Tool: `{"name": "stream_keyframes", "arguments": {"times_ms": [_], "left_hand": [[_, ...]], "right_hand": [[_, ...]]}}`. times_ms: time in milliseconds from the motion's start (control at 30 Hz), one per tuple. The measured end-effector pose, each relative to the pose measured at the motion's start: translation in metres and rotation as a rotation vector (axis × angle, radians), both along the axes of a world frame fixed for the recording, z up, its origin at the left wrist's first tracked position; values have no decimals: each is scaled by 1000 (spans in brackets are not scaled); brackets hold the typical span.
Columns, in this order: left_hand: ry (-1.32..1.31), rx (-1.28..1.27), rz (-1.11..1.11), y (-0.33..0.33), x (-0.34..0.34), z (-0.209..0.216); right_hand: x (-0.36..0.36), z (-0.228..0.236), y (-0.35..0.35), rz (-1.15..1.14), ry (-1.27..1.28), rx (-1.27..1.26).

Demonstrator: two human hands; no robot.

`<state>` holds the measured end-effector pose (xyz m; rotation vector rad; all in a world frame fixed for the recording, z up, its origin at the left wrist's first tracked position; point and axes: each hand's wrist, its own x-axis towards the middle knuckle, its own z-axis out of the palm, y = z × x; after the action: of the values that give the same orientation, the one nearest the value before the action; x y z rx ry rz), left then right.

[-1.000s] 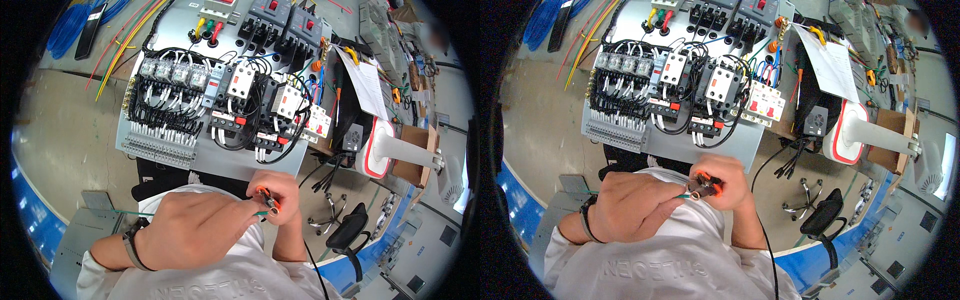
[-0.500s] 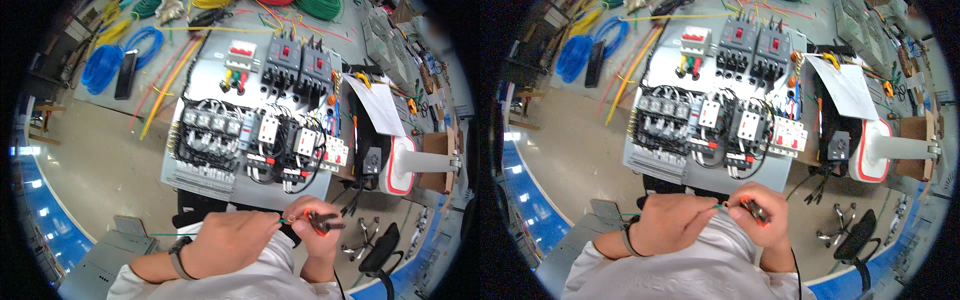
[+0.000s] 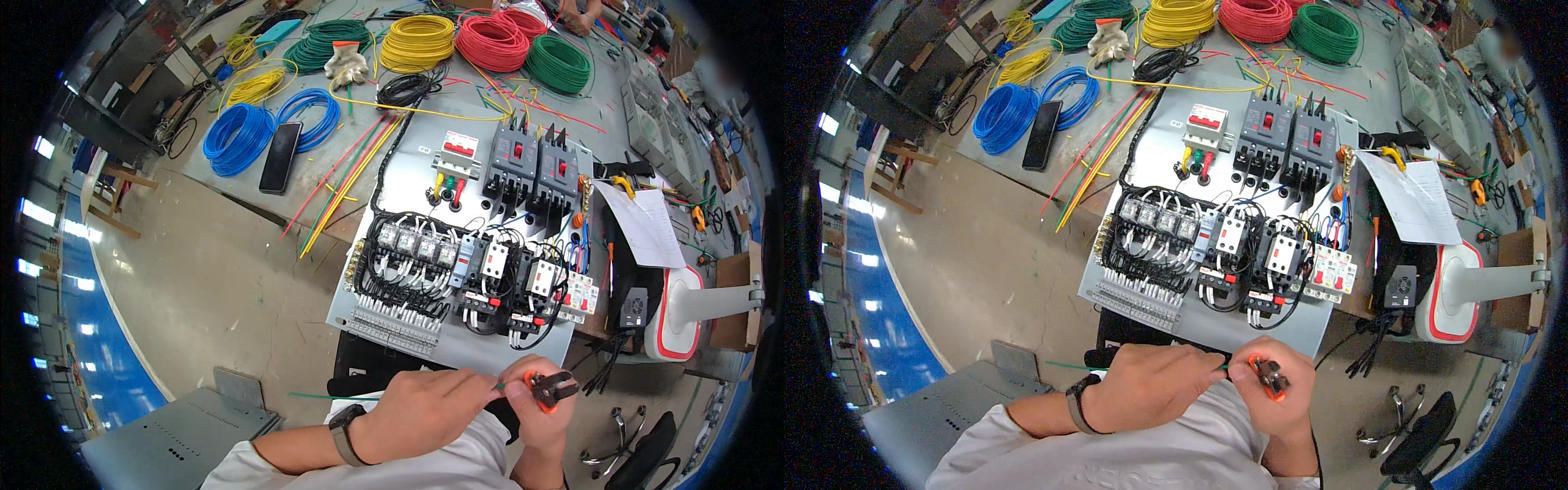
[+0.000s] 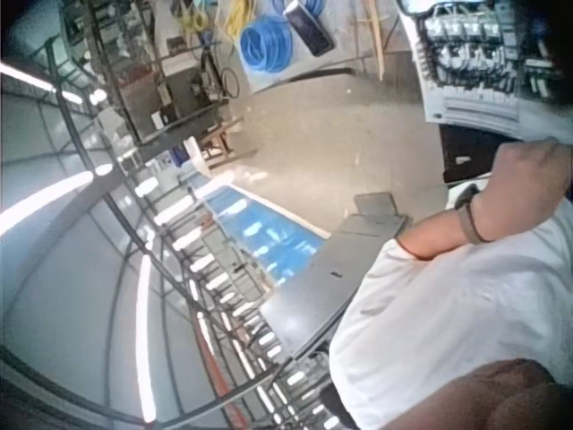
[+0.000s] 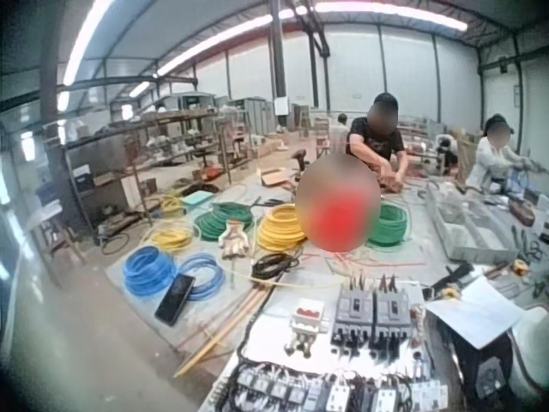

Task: The person strips wire insulation, twists conductors, and connects colored wires to terminals on an electrical control panel. They use pliers and a screwdriver to prepare and secure connections to circuit breakers and terminal blocks.

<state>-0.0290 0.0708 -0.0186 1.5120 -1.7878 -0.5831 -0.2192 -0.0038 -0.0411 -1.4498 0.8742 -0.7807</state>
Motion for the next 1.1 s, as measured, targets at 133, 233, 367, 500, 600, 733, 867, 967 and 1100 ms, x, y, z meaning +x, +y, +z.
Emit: {"name": "stream_keyframes", "arguments": {"times_ms": [133, 233, 367, 500, 600, 733, 867, 967, 1100], "left_hand": [[-11, -53, -11, 9, -1, -4], [22, -104, -22, 17, 0, -3], [1, -86, -13, 31, 3, 4], [11, -118, 24, 37, 9, 7], [101, -66, 61, 44, 21, 9], [182, 146, 9, 56, 52, -2], [527, 238, 282, 58, 69, -23], [535, 374, 506, 46, 109, -29], [506, 266, 657, 34, 157, -45]], "right_hand": [[2, 6, 3, 49, 10, -19], [0, 8, 9, 89, 18, -5], [2, 9, 22, 74, -3, 137], [7, 15, 22, 92, 43, 23], [9, 25, 14, -155, -98, 55], [-17, 33, -18, -333, -233, 55], [-31, 24, -57, -309, -183, 5], [-49, 25, -79, -305, -176, 7], [-71, 20, -96, -327, -366, 117]]}}
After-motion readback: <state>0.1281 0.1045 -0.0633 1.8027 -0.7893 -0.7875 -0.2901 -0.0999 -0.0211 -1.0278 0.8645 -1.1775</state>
